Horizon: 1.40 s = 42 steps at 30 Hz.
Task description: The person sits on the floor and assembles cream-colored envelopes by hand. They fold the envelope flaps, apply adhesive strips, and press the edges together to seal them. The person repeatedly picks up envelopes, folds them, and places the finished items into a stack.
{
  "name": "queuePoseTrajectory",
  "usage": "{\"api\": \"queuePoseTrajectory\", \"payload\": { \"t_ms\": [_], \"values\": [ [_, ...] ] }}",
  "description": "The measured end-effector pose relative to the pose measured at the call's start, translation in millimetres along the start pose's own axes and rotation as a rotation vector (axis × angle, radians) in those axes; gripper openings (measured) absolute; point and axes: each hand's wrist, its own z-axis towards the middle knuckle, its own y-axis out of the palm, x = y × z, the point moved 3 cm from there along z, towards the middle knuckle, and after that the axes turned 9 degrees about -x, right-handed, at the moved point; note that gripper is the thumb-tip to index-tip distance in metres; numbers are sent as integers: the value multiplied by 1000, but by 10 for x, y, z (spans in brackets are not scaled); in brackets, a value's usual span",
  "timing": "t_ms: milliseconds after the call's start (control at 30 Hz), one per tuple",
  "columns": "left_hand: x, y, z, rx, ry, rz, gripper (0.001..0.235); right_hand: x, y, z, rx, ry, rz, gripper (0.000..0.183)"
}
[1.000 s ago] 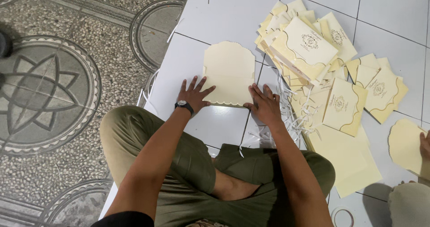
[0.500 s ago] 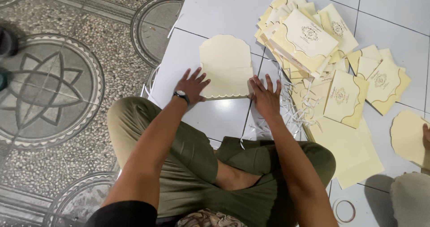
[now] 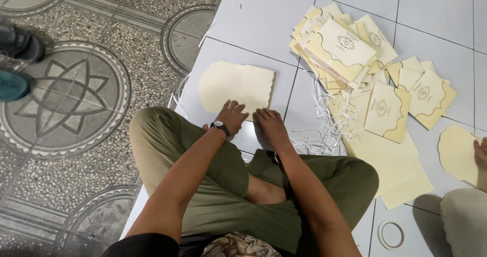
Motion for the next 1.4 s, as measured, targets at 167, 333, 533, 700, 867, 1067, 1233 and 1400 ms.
{"api": "queuePoseTrajectory", "payload": {
  "t_ms": [167, 333, 533, 700, 867, 1067, 1233, 1400],
  "values": [
    [-55, 53, 117, 33, 20, -167, 35, 166, 85, -97, 47, 57, 74, 44],
    [-30, 2, 156, 129, 53, -243, 21, -76, -202, -167, 167, 33, -10, 37],
    [23, -124, 110, 147, 24, -423, 26, 84, 143, -15, 270, 19, 252, 17],
    [-45, -85, 275, 115, -13, -532, 14, -76, -226, -140, 440, -38, 355, 27],
    [-27, -115, 300, 71, -89, -670, 9, -176, -303, -136, 646, -71, 96, 13],
    [10, -203, 226, 49, -117, -687, 13, -190, -222, -88, 689, -87, 38, 8],
    [-6, -66, 335, 52, -112, -667, 16, -155, -145, -65, 674, -96, -47, 5],
    [33, -147, 279, 44, -134, -585, 16, 35, 153, 51, 530, -57, -73, 9]
  ]
}}
